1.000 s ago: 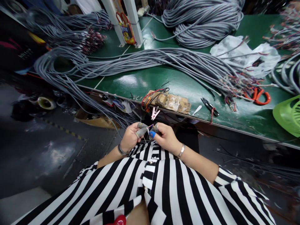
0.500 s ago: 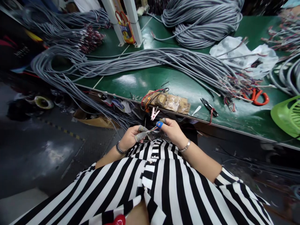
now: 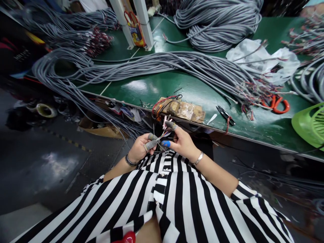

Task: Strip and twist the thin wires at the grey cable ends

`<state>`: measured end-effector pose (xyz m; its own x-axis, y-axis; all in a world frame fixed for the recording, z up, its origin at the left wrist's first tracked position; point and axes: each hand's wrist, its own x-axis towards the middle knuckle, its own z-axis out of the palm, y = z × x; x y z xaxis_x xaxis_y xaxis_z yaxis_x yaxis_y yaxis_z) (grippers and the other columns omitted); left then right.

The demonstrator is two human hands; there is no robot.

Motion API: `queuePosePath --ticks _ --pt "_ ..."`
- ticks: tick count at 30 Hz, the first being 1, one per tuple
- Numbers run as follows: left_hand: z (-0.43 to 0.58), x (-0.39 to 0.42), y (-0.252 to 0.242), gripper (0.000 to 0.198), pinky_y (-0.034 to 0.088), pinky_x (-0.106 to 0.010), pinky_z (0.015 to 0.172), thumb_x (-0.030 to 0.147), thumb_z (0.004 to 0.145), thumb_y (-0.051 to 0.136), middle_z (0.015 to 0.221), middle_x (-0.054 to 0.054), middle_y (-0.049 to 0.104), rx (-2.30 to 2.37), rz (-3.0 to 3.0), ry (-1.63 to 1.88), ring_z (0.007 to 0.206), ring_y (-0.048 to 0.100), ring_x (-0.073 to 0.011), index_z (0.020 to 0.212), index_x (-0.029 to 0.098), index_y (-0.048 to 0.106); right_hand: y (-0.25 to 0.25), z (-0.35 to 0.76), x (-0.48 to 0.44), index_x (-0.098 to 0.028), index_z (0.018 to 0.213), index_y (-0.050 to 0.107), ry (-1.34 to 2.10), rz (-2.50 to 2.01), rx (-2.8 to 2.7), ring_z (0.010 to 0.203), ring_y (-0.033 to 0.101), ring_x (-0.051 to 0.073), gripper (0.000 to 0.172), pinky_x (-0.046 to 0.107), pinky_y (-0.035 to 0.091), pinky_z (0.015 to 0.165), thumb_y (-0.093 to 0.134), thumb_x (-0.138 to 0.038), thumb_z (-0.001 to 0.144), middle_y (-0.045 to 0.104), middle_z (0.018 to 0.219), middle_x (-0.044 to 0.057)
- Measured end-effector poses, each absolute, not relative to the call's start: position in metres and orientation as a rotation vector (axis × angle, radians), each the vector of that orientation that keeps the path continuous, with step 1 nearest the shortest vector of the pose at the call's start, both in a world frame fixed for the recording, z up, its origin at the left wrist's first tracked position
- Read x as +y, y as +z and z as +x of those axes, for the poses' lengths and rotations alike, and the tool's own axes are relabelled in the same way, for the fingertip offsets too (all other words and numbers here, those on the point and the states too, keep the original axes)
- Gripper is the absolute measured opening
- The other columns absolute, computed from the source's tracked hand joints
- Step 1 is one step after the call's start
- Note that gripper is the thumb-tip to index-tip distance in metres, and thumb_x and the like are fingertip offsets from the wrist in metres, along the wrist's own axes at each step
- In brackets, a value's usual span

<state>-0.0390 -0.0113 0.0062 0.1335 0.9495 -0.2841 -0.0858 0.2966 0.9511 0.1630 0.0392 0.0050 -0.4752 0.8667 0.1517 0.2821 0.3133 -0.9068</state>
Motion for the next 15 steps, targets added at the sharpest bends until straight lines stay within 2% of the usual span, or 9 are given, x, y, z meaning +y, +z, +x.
queuePosePath --ticks 2,5,8,11,15 --pt "-0.039 -0.011 0.006 0.04 0.039 -0.014 0.036 0.048 0.069 0.072 0.056 0.003 0.059 1.179 0.998 0.965 0.037 0.051 -0.0047 0.08 0.013 0.057 0.004 0.161 0.039 -0.021 0.127 0.052 1.201 -0.993 -1.904 0.059 0.051 0.011 0.05 0.026 0.045 0.057 0.062 -0.039 0.081 0.063 0.085 0.002" --pt "-0.04 -0.013 0.006 0.04 0.04 -0.014 0.037 0.048 0.07 0.072 0.056 0.003 0.059 1.202 1.011 0.988 0.037 0.051 -0.0046 0.081 0.013 0.058 0.004 0.161 0.035 -0.02 0.111 0.06 1.129 -1.035 -1.79 0.068 0.057 0.014 0.031 0.028 0.048 0.063 0.059 -0.036 0.084 0.064 0.084 0.003" --pt "-0.041 -0.015 0.007 0.04 0.04 -0.014 0.037 0.048 0.07 0.072 0.056 0.003 0.058 1.208 1.02 0.975 0.037 0.05 -0.0047 0.082 0.013 0.059 0.006 0.165 0.03 -0.019 0.098 0.063 0.931 -1.043 -1.756 0.063 0.052 0.012 0.023 0.027 0.045 0.059 0.061 -0.035 0.082 0.063 0.086 0.005" --pt "-0.04 -0.016 0.008 0.039 0.038 -0.014 0.036 0.047 0.07 0.072 0.055 0.003 0.058 1.199 1.038 0.937 0.037 0.05 -0.0046 0.082 0.012 0.059 0.009 0.167 0.028 -0.019 0.104 0.063 0.929 -0.98 -1.852 0.055 0.041 0.009 0.031 0.025 0.038 0.05 0.063 -0.037 0.079 0.061 0.087 0.004" --pt "-0.039 -0.017 0.008 0.037 0.037 -0.014 0.036 0.046 0.07 0.073 0.055 0.003 0.058 1.159 1.086 0.871 0.037 0.049 -0.0044 0.079 0.013 0.059 0.006 0.166 0.032 -0.02 0.122 0.057 1.234 -0.932 -1.95 0.048 0.035 0.007 0.047 0.023 0.033 0.046 0.063 -0.041 0.08 0.058 0.072 -0.001"
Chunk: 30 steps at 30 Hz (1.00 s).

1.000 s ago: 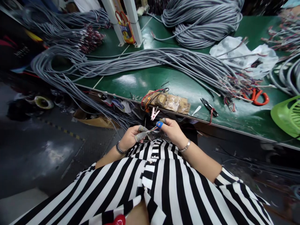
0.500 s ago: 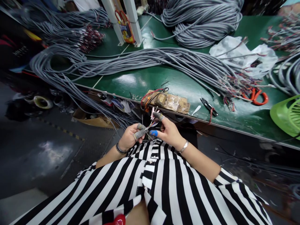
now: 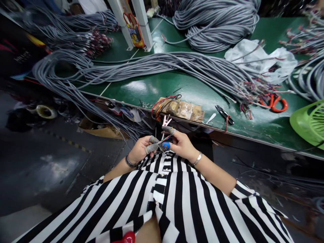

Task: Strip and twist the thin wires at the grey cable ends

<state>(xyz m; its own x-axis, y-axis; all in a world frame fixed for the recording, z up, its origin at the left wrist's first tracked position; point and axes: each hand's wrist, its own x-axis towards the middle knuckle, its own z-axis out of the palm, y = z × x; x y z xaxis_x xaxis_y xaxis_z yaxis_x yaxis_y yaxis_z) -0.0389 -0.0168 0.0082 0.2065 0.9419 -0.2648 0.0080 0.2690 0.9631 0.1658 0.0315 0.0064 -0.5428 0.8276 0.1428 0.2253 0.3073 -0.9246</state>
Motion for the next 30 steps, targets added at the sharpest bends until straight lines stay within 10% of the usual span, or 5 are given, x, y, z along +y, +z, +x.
queuePosePath --ticks 6,18,26,30 --pt "-0.04 -0.017 0.008 0.038 0.038 -0.014 0.036 0.047 0.07 0.072 0.055 0.003 0.057 1.141 1.087 0.853 0.037 0.049 -0.0048 0.081 0.013 0.059 0.0 0.162 0.037 -0.018 0.108 0.063 1.272 -0.788 -1.951 0.079 0.06 0.015 0.031 0.027 0.047 0.07 0.063 -0.035 0.082 0.066 0.094 0.005" --pt "-0.042 -0.018 0.007 0.01 0.048 -0.025 0.069 0.021 0.079 0.061 0.078 -0.005 0.068 1.408 1.955 0.786 0.073 0.062 -0.0152 0.083 0.018 0.069 0.03 0.163 0.019 -0.015 0.071 0.058 0.331 -0.966 -2.603 0.061 0.045 0.012 0.013 0.026 0.023 0.054 0.05 -0.021 0.08 0.057 0.072 0.005" --pt "-0.052 -0.017 0.003 0.03 0.049 -0.021 0.054 0.039 0.08 0.064 0.071 -0.004 0.066 1.034 1.454 0.85 0.054 0.06 -0.01 0.093 0.012 0.065 0.014 0.161 0.046 -0.016 0.066 0.053 1.825 -1.009 -1.821 0.051 0.034 0.008 0.039 0.023 0.028 0.051 0.053 -0.053 0.079 0.043 0.055 -0.004" --pt "-0.05 -0.017 -0.004 0.036 0.05 -0.02 0.05 0.043 0.076 0.068 0.067 -0.002 0.065 1.175 1.2 0.866 0.052 0.061 -0.0101 0.094 0.012 0.063 0.012 0.159 0.039 -0.015 0.067 0.055 1.825 -1.044 -1.655 0.051 0.035 0.007 0.04 0.022 0.029 0.051 0.058 -0.053 0.077 0.043 0.054 -0.005"
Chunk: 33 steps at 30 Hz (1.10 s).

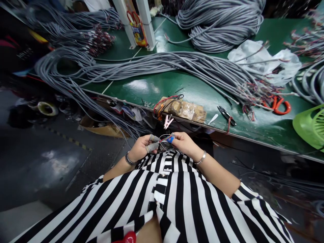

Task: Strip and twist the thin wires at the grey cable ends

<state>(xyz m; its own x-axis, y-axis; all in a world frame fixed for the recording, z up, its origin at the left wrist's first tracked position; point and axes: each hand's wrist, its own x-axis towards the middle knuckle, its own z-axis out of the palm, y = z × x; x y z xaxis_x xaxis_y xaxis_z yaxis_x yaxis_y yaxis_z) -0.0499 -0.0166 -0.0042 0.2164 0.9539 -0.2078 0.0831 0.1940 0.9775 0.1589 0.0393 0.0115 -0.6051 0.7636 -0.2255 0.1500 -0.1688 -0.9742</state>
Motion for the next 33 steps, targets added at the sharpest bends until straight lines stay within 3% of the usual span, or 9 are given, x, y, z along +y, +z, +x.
queuePosePath --ticks 4,7,12,16,19,23,26,29,33 --pt "-0.046 -0.015 -0.009 0.033 0.054 -0.022 0.055 0.04 0.072 0.071 0.067 -0.001 0.065 1.314 1.165 0.92 0.056 0.063 -0.0109 0.089 0.013 0.062 0.014 0.16 0.031 -0.013 0.087 0.065 1.686 -0.988 -1.809 0.062 0.049 0.01 0.033 0.023 0.04 0.061 0.054 -0.044 0.085 0.06 0.071 0.0" --pt "-0.044 -0.015 -0.012 0.023 0.054 -0.022 0.057 0.033 0.076 0.067 0.068 0.0 0.064 1.371 1.233 0.921 0.057 0.062 -0.0103 0.087 0.014 0.061 0.012 0.16 0.027 -0.014 0.09 0.066 1.561 -0.997 -1.9 0.068 0.054 0.012 0.028 0.025 0.043 0.067 0.051 -0.038 0.087 0.064 0.078 0.002" --pt "-0.039 -0.016 -0.012 0.007 0.048 -0.021 0.06 0.018 0.078 0.057 0.073 -0.002 0.066 1.513 1.605 0.868 0.064 0.061 -0.0115 0.082 0.016 0.063 0.011 0.155 0.02 -0.016 0.069 0.056 1.18 -1.011 -2.152 0.06 0.046 0.011 0.024 0.023 0.036 0.058 0.047 -0.027 0.088 0.055 0.064 0.0" --pt "-0.033 -0.012 -0.004 0.01 0.043 -0.022 0.059 0.009 0.071 0.056 0.067 -0.001 0.064 1.614 1.894 0.808 0.061 0.057 -0.0122 0.074 0.016 0.061 0.013 0.149 0.016 -0.018 0.06 0.043 0.805 -0.811 -2.362 0.057 0.038 0.01 0.024 0.024 0.03 0.056 0.046 -0.019 0.084 0.046 0.06 0.0" --pt "-0.031 -0.008 -0.001 0.013 0.043 -0.023 0.06 0.007 0.068 0.055 0.069 -0.002 0.064 1.592 1.975 0.811 0.063 0.058 -0.0131 0.074 0.016 0.062 0.013 0.147 0.016 -0.019 0.061 0.042 0.748 -0.715 -2.39 0.057 0.038 0.01 0.023 0.023 0.03 0.055 0.044 -0.019 0.085 0.046 0.062 0.0" --pt "-0.03 -0.008 -0.001 0.014 0.047 -0.022 0.063 0.017 0.079 0.056 0.075 -0.002 0.068 1.481 1.767 0.931 0.067 0.062 -0.0121 0.088 0.017 0.066 0.02 0.158 0.018 -0.018 0.067 0.051 0.813 -0.733 -2.332 0.057 0.044 0.011 0.023 0.023 0.036 0.056 0.045 -0.022 0.088 0.051 0.063 0.001" --pt "-0.031 -0.012 0.002 0.02 0.043 -0.019 0.046 0.032 0.082 0.06 0.06 0.002 0.061 1.415 1.409 0.994 0.046 0.054 -0.0078 0.091 0.016 0.064 0.029 0.186 0.028 -0.018 0.081 0.061 0.716 -0.865 -2.175 0.062 0.053 0.013 0.015 0.024 0.041 0.059 0.051 -0.027 0.087 0.06 0.07 0.002" --pt "-0.032 -0.017 0.008 0.026 0.037 -0.016 0.038 0.039 0.079 0.064 0.054 0.005 0.057 1.309 1.134 1.067 0.037 0.048 -0.0054 0.089 0.015 0.06 0.035 0.231 0.047 -0.02 0.095 0.064 0.291 -1.233 -1.903 0.076 0.059 0.019 0.02 0.032 0.045 0.07 0.052 -0.033 0.087 0.065 0.084 0.006" --pt "-0.032 -0.017 0.016 0.027 0.033 -0.014 0.035 0.039 0.076 0.068 0.056 0.004 0.059 1.127 0.92 1.173 0.036 0.047 -0.0042 0.083 0.015 0.056 0.032 0.289 0.077 -0.017 0.094 0.061 -0.19 -1.723 -1.946 0.091 0.054 0.032 0.024 0.043 0.041 0.074 0.059 -0.037 0.081 0.059 0.097 0.016"
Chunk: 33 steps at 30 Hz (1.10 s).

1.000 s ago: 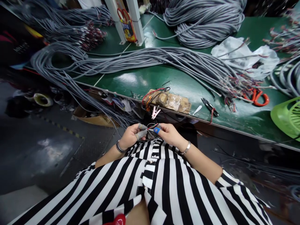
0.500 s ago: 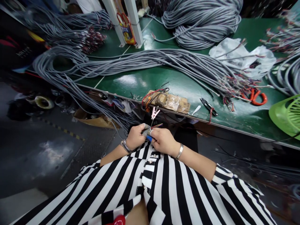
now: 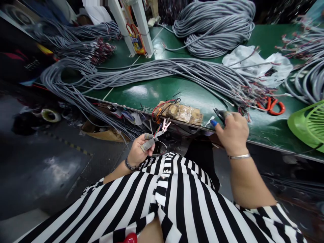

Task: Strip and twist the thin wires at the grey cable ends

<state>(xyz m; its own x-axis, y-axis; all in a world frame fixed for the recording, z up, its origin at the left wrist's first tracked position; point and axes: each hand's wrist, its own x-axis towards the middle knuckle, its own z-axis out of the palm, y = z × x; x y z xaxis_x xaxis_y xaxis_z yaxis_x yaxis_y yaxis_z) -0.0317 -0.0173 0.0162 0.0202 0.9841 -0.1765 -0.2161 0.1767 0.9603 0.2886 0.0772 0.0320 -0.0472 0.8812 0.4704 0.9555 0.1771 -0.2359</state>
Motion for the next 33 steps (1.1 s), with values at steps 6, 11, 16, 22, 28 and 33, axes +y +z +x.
queuePosePath --ticks 6,11,16,22,28,33 --pt "-0.026 -0.015 0.026 0.03 0.03 -0.014 0.033 0.038 0.072 0.071 0.055 0.004 0.058 1.072 0.789 1.174 0.035 0.046 -0.0039 0.08 0.015 0.054 0.02 0.315 0.103 -0.019 0.074 0.047 -0.151 -1.715 -2.148 0.071 0.045 0.022 0.008 0.034 0.028 0.061 0.051 -0.019 0.081 0.05 0.077 0.01" --pt "-0.026 -0.017 0.028 0.032 0.032 -0.014 0.034 0.04 0.07 0.072 0.054 0.005 0.058 1.103 0.78 1.152 0.035 0.047 -0.0042 0.079 0.015 0.054 0.023 0.306 0.103 -0.021 0.068 0.04 -0.209 -1.682 -2.077 0.055 0.036 0.014 0.017 0.034 0.017 0.057 0.051 -0.013 0.077 0.041 0.061 0.004" --pt "-0.028 -0.019 0.026 0.03 0.036 -0.014 0.036 0.039 0.072 0.071 0.055 0.004 0.058 1.141 0.791 1.132 0.038 0.049 -0.0044 0.081 0.015 0.056 0.026 0.26 0.059 -0.018 0.085 0.052 0.013 -1.364 -2.219 0.055 0.046 0.018 0.016 0.032 0.029 0.055 0.038 -0.024 0.089 0.054 0.064 0.008" --pt "-0.025 -0.021 0.027 0.032 0.034 -0.014 0.034 0.042 0.074 0.07 0.055 0.005 0.059 1.141 0.86 1.051 0.035 0.047 -0.0041 0.083 0.015 0.057 0.02 0.204 0.03 -0.016 0.085 0.059 0.208 -1.004 -2.423 0.065 0.054 0.019 0.037 0.029 0.038 0.061 0.041 -0.047 0.092 0.061 0.071 0.008" --pt "-0.022 -0.024 0.029 0.033 0.033 -0.013 0.034 0.044 0.076 0.067 0.056 0.004 0.059 1.182 0.931 0.96 0.035 0.048 -0.0037 0.083 0.014 0.057 0.029 0.191 0.033 -0.016 0.078 0.059 0.068 -0.918 -2.539 0.069 0.05 0.018 0.032 0.029 0.034 0.062 0.044 -0.041 0.092 0.06 0.074 0.009" --pt "-0.022 -0.024 0.03 0.033 0.032 -0.013 0.034 0.044 0.076 0.067 0.056 0.004 0.059 1.18 0.921 0.947 0.034 0.047 -0.0036 0.082 0.014 0.056 0.029 0.185 0.032 -0.017 0.072 0.055 0.074 -0.886 -2.586 0.068 0.047 0.018 0.021 0.029 0.031 0.063 0.049 -0.031 0.088 0.058 0.071 0.007"
